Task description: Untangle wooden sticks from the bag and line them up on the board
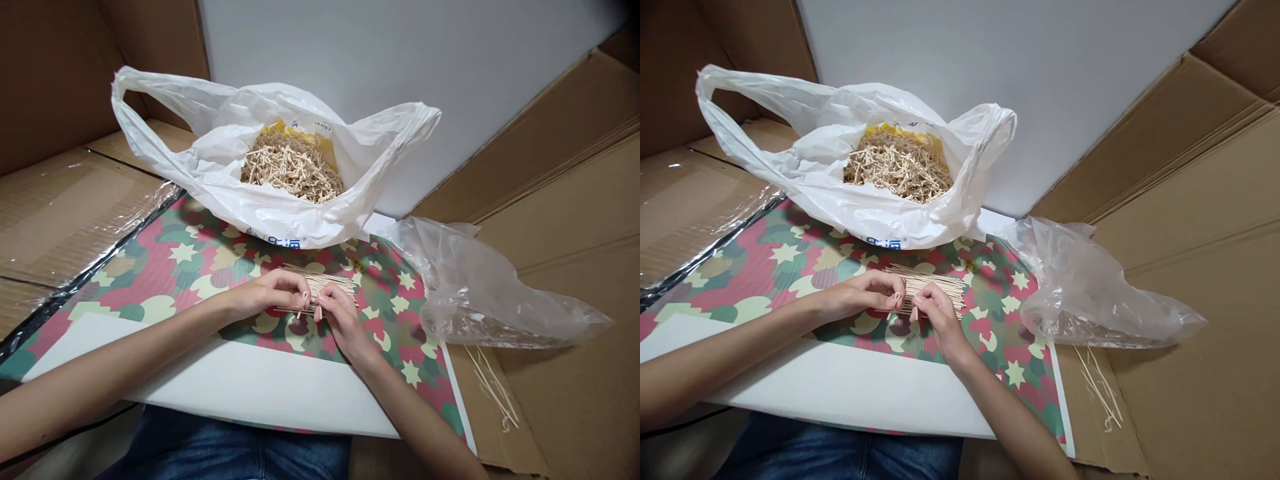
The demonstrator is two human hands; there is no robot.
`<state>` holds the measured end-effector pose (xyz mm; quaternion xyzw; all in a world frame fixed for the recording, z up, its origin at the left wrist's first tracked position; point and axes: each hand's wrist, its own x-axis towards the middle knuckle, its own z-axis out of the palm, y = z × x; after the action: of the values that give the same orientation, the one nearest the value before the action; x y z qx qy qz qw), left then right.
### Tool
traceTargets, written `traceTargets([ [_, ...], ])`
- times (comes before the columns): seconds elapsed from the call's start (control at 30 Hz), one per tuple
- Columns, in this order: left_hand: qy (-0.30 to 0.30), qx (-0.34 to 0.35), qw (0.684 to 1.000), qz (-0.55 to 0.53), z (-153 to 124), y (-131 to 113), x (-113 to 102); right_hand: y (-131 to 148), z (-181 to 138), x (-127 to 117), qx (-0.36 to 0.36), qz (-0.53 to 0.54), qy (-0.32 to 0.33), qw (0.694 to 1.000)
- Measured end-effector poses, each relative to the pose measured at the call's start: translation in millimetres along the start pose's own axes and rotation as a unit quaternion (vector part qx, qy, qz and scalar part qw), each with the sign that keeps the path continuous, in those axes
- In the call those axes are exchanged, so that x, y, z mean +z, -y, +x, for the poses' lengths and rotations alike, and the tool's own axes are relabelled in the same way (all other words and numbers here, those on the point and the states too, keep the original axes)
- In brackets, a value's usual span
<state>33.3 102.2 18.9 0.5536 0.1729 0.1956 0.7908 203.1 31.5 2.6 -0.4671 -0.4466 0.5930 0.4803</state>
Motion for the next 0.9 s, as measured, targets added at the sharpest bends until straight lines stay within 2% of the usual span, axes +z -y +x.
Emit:
traceTargets([
  [0.2,0.068,-0.013,0.998,-0.005,0.4,0.2,4.0,-2.5,-2.1,4.0,0.002,0.032,0.019,0.999],
  [0.4,0.076,0.014,0.997,0.018,-0.1,3.3,4.5,0.9,-2.1,6.0,0.030,0.056,0.034,0.997],
  [0.57,0.087,0.027,0.995,0.031,0.0,3.6,7.4,-0.5,-4.3,5.8,0.060,0.092,0.073,0.991],
  [0.67,0.074,0.025,0.996,0.039,1.7,4.6,11.0,-2.1,-6.3,5.6,0.050,0.099,0.061,0.992],
  [0.73,0.046,0.023,0.997,0.054,3.2,6.8,11.8,-1.2,-7.9,3.8,0.025,0.047,0.033,0.998],
  [0.8,-0.003,0.023,0.995,0.093,4.4,9.4,10.6,1.5,-9.6,0.0,-0.016,-0.072,0.003,0.997],
  [0.83,-0.026,0.021,0.991,0.126,4.6,10.4,9.5,3.1,-10.2,-2.3,-0.048,-0.155,-0.005,0.987],
  [0.9,-0.047,0.005,0.977,0.210,3.9,10.7,7.4,6.2,-10.6,-6.7,-0.134,-0.331,0.002,0.934],
])
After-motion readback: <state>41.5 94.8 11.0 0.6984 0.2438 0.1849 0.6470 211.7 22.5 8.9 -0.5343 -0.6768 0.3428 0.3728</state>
